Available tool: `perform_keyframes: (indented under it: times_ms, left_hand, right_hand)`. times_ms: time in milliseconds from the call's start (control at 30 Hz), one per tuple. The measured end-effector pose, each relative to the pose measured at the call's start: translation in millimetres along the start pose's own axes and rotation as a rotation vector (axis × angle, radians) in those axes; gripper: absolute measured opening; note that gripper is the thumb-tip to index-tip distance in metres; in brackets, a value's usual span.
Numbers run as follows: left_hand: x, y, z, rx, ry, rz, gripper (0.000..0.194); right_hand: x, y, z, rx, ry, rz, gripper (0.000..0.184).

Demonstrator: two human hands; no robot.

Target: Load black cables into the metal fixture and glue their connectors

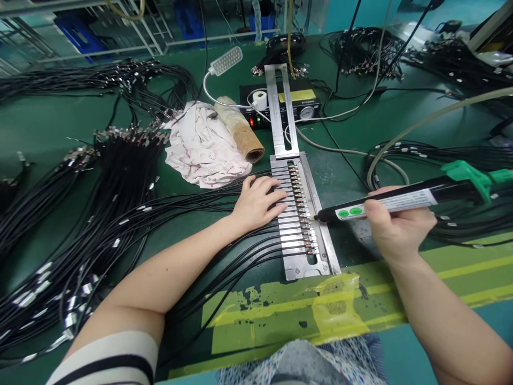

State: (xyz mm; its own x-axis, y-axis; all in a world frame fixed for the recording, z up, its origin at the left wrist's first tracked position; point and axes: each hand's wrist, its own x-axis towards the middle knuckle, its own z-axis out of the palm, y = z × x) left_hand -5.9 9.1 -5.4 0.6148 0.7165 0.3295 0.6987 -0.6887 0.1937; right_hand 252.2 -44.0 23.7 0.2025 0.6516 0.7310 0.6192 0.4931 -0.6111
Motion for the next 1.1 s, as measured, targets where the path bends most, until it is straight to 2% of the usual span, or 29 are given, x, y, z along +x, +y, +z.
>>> perform_keyframes:
  times_ms: [533, 867, 1100]
  left_hand:
    - [0.4, 0.8, -0.8, -0.029, -0.009, -0.019, 0.028]
    - [0.3, 0.4, -0.9, -0.013, -0.005, -0.007, 0.029]
    - [0.4, 0.5, -1.0, -0.019, -0.01, -0.01, 0.028]
  right_hand:
    - [0.9, -1.1, -1.4, 0.061, 0.005, 0.053, 0.006]
    - [4.3, -1.8, 0.4, 0.053, 0.027, -0.026, 0.007]
    - [2.0, 0.7, 1.8, 0.044, -0.01, 0.04, 0.007]
